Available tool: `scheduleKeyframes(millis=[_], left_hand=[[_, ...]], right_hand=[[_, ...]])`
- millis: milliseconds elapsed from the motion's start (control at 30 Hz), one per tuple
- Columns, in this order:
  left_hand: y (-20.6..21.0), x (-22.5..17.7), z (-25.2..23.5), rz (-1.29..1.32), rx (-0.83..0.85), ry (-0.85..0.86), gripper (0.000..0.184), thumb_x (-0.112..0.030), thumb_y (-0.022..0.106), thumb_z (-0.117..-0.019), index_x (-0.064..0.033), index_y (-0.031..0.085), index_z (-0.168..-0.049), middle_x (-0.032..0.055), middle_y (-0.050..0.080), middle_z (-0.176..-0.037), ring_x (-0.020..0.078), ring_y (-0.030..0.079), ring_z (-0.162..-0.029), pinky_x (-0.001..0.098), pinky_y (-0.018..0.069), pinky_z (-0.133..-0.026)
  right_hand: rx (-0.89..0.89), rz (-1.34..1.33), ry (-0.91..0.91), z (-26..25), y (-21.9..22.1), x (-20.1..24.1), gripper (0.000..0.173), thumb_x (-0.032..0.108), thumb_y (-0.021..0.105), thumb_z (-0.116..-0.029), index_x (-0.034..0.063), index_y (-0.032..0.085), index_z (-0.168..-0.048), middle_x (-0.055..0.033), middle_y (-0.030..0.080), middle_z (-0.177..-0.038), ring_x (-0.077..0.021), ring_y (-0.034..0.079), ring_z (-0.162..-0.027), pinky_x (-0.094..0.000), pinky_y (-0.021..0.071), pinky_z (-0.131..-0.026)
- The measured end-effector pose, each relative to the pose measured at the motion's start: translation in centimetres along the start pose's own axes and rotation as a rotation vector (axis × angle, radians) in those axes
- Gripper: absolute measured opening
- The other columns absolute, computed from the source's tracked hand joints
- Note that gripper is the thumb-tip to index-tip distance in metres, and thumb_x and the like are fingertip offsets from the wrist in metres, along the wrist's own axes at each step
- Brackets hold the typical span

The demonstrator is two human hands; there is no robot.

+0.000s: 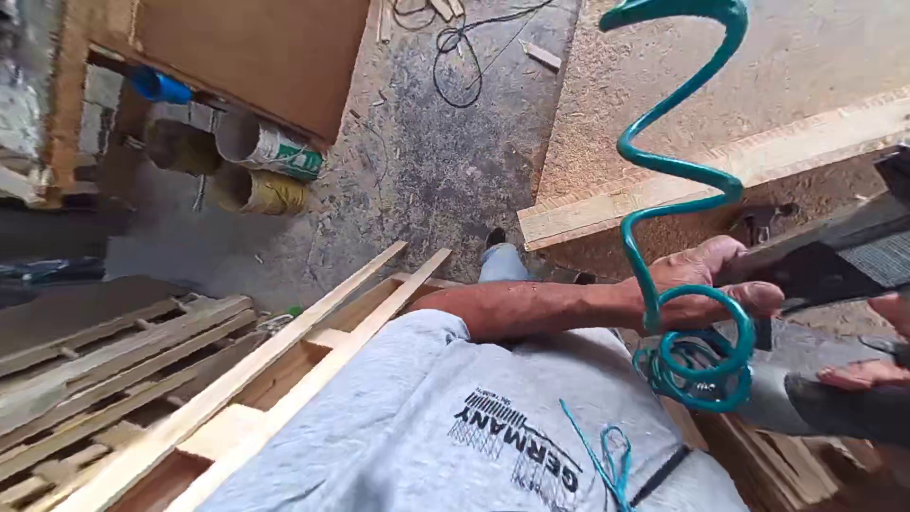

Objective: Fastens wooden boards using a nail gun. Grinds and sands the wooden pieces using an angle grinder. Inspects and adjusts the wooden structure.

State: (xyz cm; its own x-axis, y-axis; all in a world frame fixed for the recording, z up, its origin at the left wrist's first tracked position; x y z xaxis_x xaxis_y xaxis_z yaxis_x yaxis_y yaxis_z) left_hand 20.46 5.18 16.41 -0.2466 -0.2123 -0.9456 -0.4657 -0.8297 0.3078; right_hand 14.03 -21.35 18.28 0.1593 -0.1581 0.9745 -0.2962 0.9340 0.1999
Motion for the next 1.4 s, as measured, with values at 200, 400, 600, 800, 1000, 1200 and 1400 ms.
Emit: scheduleKeyframes(millis=[200, 400, 600, 800, 1000, 1200, 1400], left_hand=[[-7.9, 4.8, 8.3, -0.136, 0.480, -0.183, 0.064, -0.035, 0.071, -0.0949, 0.0093, 0.050, -0.136, 0.0197, 0.064, -0.124, 0.0176, 0.063, -0.117, 0.0364, 0.0501, -0.106], [-12.8, 8.4, 16.0, -0.156, 0.796, -0.464, 0.080, -0.039, 0.073, -0.0933, 0.0109, 0.037, -0.144, 0.0202, 0.064, -0.128, 0.0174, 0.064, -0.119, 0.0356, 0.0523, -0.106], [-16.1, 11.6, 18.5, -0.225, 0.852, -0.619, 0.075, -0.040, 0.073, -0.0931, 0.0066, 0.041, -0.143, 0.0142, 0.066, -0.125, 0.0135, 0.066, -0.115, 0.0350, 0.0544, -0.103], [-20.9, 13.7, 19.2, -0.263, 0.842, -0.720, 0.070, -0.041, 0.071, -0.0951, 0.0058, 0.044, -0.140, 0.0113, 0.068, -0.121, 0.0130, 0.068, -0.112, 0.0348, 0.0566, -0.101], [-24.0, 13.6, 19.5, -0.263, 0.861, -0.770, 0.068, -0.039, 0.073, -0.0937, 0.0023, 0.044, -0.139, 0.0091, 0.070, -0.117, 0.0137, 0.069, -0.109, 0.0358, 0.0581, -0.099], [-24.6, 13.2, 19.7, -0.321, 0.883, -0.809, 0.074, -0.044, 0.074, -0.0904, -0.0004, 0.043, -0.142, 0.0071, 0.071, -0.115, 0.0127, 0.070, -0.106, 0.0350, 0.0593, -0.096], [-24.7, 13.6, 19.8, -0.314, 0.871, -0.818, 0.071, -0.040, 0.074, -0.0914, -0.0027, 0.042, -0.142, 0.0065, 0.071, -0.116, 0.0142, 0.071, -0.106, 0.0360, 0.0607, -0.094]], right_hand=[[-0.319, -0.191, -0.084, 4.9, 13.8, -9.0, 0.060, 0.060, 0.067, -0.0915, 0.0181, 0.066, -0.134, 0.0000, 0.076, -0.096, -0.0103, 0.070, -0.070, -0.0265, 0.0602, -0.062], [-0.756, -0.439, -0.023, 9.3, 27.0, -14.8, 0.043, 0.026, 0.077, -0.0864, 0.0111, 0.066, -0.125, -0.0158, 0.071, -0.123, -0.0179, 0.069, -0.064, -0.0297, 0.0585, -0.054], [-0.898, -0.728, -0.108, 10.1, 32.0, -22.2, 0.040, 0.019, 0.074, -0.0866, 0.0044, 0.064, -0.123, -0.0211, 0.071, -0.119, -0.0175, 0.065, -0.057, -0.0293, 0.0555, -0.049], [-0.934, -0.848, -0.167, 7.8, 35.6, -28.5, 0.033, 0.018, 0.071, -0.0882, 0.0057, 0.065, -0.118, -0.0197, 0.073, -0.108, -0.0178, 0.065, -0.056, -0.0304, 0.0565, -0.051], [-0.967, -0.902, -0.177, 6.0, 38.7, -30.1, 0.032, 0.020, 0.068, -0.0904, 0.0081, 0.065, -0.120, -0.0195, 0.072, -0.113, -0.0164, 0.065, -0.056, -0.0294, 0.0560, -0.050], [-0.963, -0.887, -0.182, 5.6, 39.4, -29.3, 0.029, 0.017, 0.061, -0.0928, 0.0084, 0.061, -0.121, -0.0194, 0.071, -0.115, -0.0158, 0.063, -0.054, -0.0282, 0.0544, -0.048], [-0.953, -0.889, -0.178, 5.7, 38.8, -28.9, 0.028, 0.014, 0.062, -0.0921, 0.0073, 0.061, -0.119, -0.0200, 0.071, -0.112, -0.0160, 0.063, -0.053, -0.0283, 0.0546, -0.047]])
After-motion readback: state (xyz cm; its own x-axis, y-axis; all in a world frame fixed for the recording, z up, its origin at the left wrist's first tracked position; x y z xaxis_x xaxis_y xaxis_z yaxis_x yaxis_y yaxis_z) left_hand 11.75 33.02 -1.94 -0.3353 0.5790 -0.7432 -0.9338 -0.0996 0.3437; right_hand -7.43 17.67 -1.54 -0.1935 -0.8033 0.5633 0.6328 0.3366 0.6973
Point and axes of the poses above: each hand's wrist, its own z-axis away from the middle knuckle, its own y-axis out of the palm, x = y × z, the point moved 4 cm from there along -z, towards the middle knuckle
